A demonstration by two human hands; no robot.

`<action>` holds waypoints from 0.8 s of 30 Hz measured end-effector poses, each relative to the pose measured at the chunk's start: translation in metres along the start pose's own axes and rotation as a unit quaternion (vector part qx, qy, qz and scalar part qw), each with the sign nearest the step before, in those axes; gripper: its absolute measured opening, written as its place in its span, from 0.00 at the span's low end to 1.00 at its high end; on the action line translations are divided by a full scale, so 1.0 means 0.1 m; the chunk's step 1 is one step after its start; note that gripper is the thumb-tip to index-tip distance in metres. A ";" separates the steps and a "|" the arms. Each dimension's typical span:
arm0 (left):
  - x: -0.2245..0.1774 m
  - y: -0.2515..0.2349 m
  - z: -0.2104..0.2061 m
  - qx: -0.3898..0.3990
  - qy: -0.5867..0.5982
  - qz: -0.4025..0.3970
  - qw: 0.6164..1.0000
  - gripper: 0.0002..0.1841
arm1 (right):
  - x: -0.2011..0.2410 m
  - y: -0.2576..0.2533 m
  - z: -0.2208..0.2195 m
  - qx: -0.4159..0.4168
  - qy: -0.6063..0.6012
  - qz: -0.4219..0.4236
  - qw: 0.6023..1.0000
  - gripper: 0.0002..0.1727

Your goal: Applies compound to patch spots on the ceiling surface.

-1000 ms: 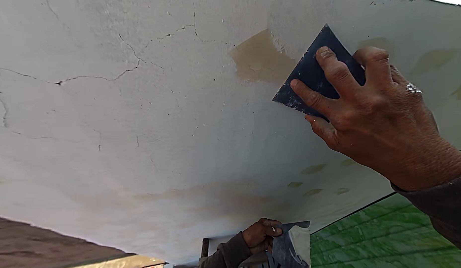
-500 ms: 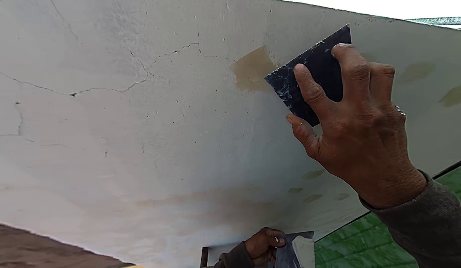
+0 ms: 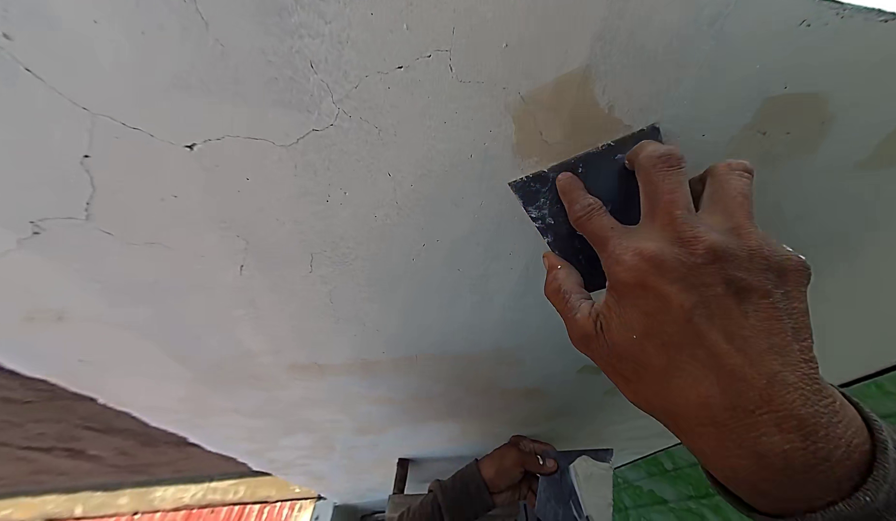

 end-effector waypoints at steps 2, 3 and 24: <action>0.00 0.01 -0.02 0.001 0.000 0.002 1.000 0.10 | -0.12 0.11 0.04 -0.035 -0.013 -0.002 0.999 0.37; 0.02 -0.01 -0.02 0.001 0.000 0.002 1.000 0.10 | -0.18 0.08 0.07 -0.056 -0.020 0.003 0.998 0.38; -0.08 0.01 -0.01 -0.006 -0.001 -0.005 1.000 0.10 | -0.89 -0.44 0.11 -0.024 0.038 0.117 0.992 0.38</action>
Point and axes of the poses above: each hand's wrist, its own y-axis away from the middle knuckle, its own z-axis out of the back of the hand, x = y × z, the point moved 3 cm from there along -y, towards the middle knuckle, and after that the axes turned 8 degrees about -z, right-handed, at the moved point
